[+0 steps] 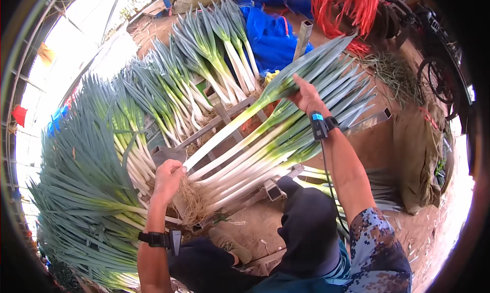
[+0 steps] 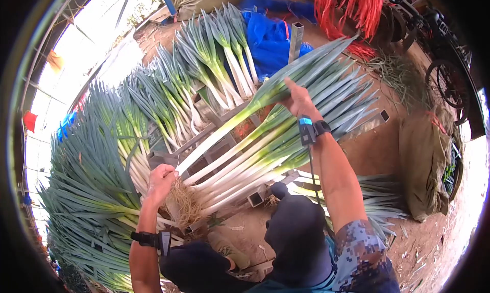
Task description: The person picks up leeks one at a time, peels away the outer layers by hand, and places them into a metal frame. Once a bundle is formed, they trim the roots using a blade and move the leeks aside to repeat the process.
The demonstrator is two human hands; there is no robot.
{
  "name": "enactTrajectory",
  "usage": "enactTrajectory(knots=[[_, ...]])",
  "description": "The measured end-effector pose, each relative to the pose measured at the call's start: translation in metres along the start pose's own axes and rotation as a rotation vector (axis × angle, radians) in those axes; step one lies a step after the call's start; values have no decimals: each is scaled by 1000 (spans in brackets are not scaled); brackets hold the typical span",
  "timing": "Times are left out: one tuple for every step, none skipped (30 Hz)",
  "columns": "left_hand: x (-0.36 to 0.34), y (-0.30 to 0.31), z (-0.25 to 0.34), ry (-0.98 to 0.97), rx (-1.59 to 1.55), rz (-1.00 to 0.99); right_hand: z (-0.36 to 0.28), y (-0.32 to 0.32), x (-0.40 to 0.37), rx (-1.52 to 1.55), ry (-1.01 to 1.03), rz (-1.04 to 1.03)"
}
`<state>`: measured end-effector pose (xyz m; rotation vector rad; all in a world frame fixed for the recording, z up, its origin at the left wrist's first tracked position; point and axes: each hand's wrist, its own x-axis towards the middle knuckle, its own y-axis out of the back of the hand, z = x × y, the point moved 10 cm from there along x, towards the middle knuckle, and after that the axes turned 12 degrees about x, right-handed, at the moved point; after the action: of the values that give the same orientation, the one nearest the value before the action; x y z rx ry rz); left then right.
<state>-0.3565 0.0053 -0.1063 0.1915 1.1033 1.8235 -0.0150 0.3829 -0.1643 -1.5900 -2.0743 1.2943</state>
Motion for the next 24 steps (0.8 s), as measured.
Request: enactTrajectory(knots=[[6, -4, -1, 13, 6, 10, -1, 9, -8, -370, -59, 57], [12, -6, -4, 25, 11, 23, -4, 6, -16, -592, -92, 37], [17, -9, -6, 19, 43, 28, -7, 4, -24, -812, -126, 16], [21, -11, -7, 12, 76, 32, -8, 3, -32, -1030, -162, -4], [25, -13, -9, 6, 110, 34, -14, -9, -37, -1127, -61, -106], [28, -16, -13, 26, 128, 33, -22, -28, -36, -1231, 145, -222], [32, -18, -15, 44, 147, 31, -26, -51, -39, -1325, 356, -338], [34, -20, -17, 62, 167, 29, -27, -71, -44, -1408, 570, -456], [38, -22, -19, 65, 186, 17, -18, -82, -38, -1415, 635, -567], [42, -24, -21, 70, 204, 4, -2, -90, -29, -1555, 646, -641], [44, -28, -25, 79, 222, -9, 15, -95, -20, -1692, 652, -720], [48, -33, -28, 83, 233, -10, 31, -98, -13, -1827, 658, -804], [52, -38, -34, 91, 245, -8, 49, -90, 1, -1884, 696, -857], [56, -42, -41, 102, 258, -5, 64, -89, 7, -2018, 510, -889], [60, -46, -47, 88, 258, 7, 77, -86, 11, -2141, 314, -919], [59, -47, -46, 112, 283, 11, 90, -78, 14, -2255, 109, -945], [58, -48, -41, 134, 311, 12, 94, -79, 16, -2271, 209, -930], [58, -48, -39, 149, 338, 15, 101, -77, 23, -2283, 201, -948], [61, -50, -36, 93, 392, 21, 102, -81, 25, -2298, 191, -960], [64, -49, -38, 100, 440, 56, 102, -83, 24, -2316, 178, -967], [67, -50, -40, 105, 485, 88, 96, -104, 5, -2184, 522, -1033], [69, -49, -39, 109, 530, 121, 101, -93, -2, -2137, 498, -1045], [72, -57, -40, 117, 643, 28, 109, -84, -6, -2091, 482, -1055], [73, -60, -36, 87, 679, 24, 115, -78, -6, -2042, 468, -1068]])
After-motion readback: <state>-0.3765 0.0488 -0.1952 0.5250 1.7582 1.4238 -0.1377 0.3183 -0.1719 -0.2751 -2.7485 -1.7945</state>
